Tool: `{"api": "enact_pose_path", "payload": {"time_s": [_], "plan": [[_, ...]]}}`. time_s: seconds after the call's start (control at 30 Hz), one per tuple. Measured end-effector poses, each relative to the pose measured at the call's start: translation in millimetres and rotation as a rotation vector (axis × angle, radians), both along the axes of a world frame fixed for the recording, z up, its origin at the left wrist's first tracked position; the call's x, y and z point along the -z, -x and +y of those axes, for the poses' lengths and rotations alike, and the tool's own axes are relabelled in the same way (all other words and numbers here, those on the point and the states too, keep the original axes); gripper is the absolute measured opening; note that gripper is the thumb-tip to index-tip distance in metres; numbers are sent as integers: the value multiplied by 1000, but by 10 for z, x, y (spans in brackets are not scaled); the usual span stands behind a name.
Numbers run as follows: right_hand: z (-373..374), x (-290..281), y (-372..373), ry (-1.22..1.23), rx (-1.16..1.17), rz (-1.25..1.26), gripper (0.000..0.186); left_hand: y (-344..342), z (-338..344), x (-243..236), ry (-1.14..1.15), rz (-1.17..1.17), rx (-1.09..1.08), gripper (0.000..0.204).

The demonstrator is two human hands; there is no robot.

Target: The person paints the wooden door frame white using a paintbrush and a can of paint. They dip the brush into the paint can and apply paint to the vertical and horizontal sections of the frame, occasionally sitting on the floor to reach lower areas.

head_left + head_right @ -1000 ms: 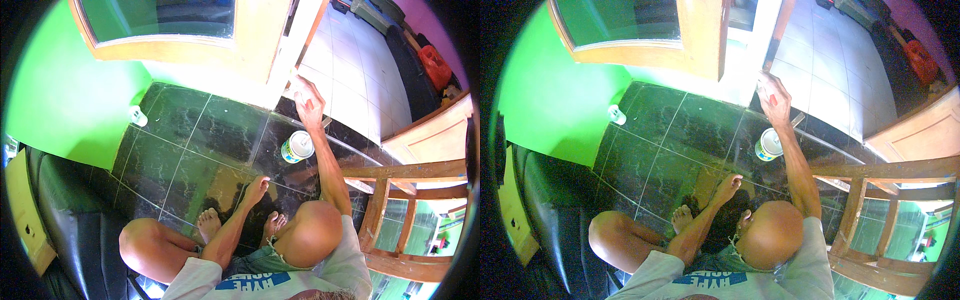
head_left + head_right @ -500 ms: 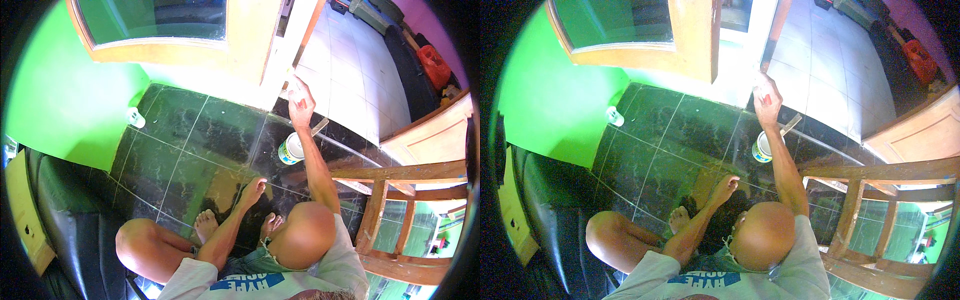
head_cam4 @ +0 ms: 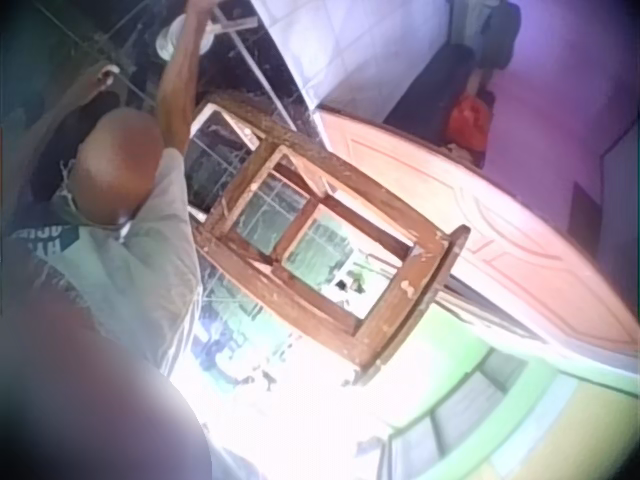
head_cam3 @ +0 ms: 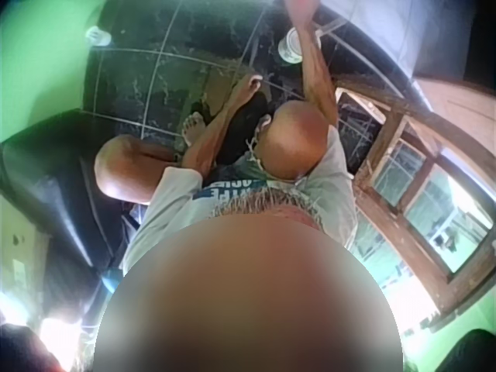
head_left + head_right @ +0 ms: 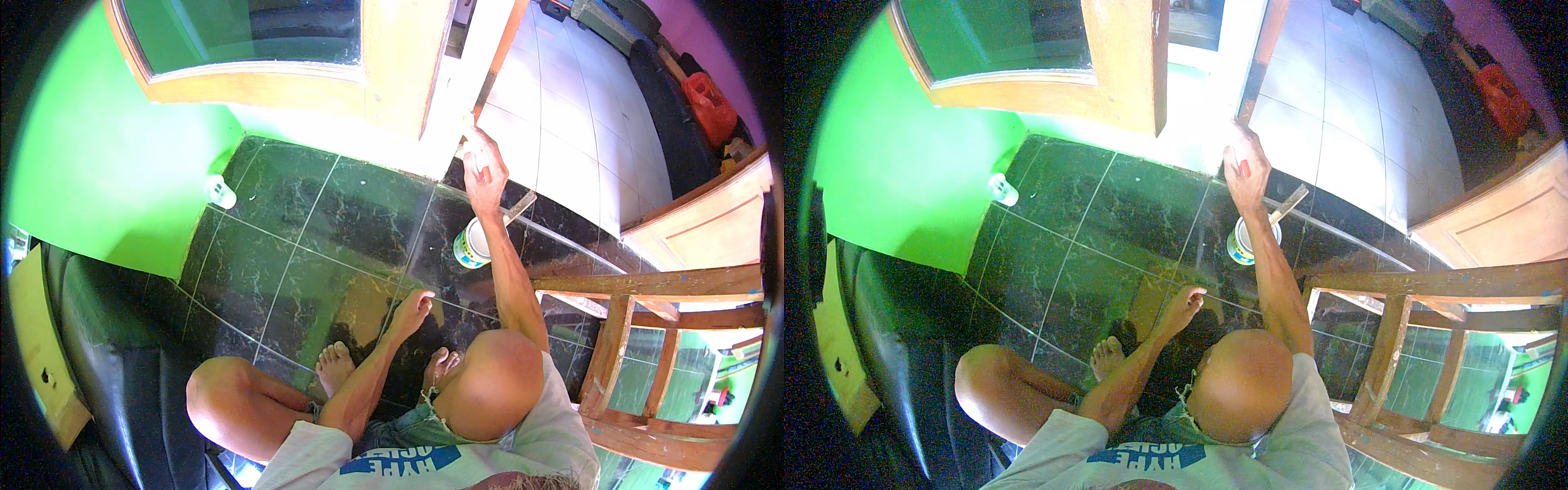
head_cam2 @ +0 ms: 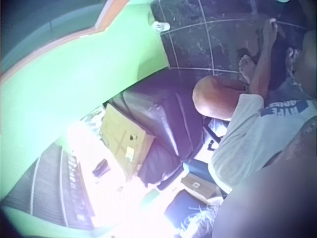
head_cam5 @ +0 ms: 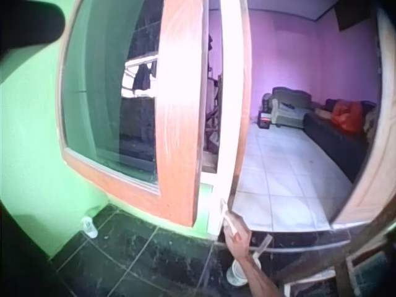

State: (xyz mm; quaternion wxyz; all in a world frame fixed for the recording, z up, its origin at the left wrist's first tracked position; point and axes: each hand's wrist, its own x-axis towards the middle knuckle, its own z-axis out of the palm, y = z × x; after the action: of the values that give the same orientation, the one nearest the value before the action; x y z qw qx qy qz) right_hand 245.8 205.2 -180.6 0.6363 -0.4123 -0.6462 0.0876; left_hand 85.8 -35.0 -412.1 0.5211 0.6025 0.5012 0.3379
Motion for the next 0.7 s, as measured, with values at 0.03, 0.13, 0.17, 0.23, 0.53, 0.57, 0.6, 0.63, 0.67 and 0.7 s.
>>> {"api": "enact_pose_path", "payload": {"time_s": [0.03,0.13,0.17,0.23,0.53,0.57,0.6,0.63,0.67,0.7], "plan": [[14,-10,-20,8,14,6,42,2,17,-6,10,-6,4,29],[0,-3,-20,-45,-5,8,40,-2,4,-46,-15,36,8,30],[-16,-1,-20,-74,-19,6,39,-9,-9,-68,-32,60,10,30],[35,-45,-45,-8,-30,47,43,-6,22,-87,-49,-10,2,30],[28,-189,-108,-4,-48,66,43,-16,-23,-106,-49,12,-10,31],[-2,-219,-80,-5,-68,79,43,-23,-34,-124,-52,19,-14,31],[-22,-254,-59,-5,-87,91,43,-16,-9,-136,-57,12,-20,31],[4,-267,-94,-16,-64,69,43,-8,13,-145,-60,5,-20,31],[63,-296,-136,-27,-40,48,42,-7,19,-157,-64,-3,-19,30],[87,-307,-169,-38,-16,26,42,-15,-5,-172,-61,7,-19,30]]}}
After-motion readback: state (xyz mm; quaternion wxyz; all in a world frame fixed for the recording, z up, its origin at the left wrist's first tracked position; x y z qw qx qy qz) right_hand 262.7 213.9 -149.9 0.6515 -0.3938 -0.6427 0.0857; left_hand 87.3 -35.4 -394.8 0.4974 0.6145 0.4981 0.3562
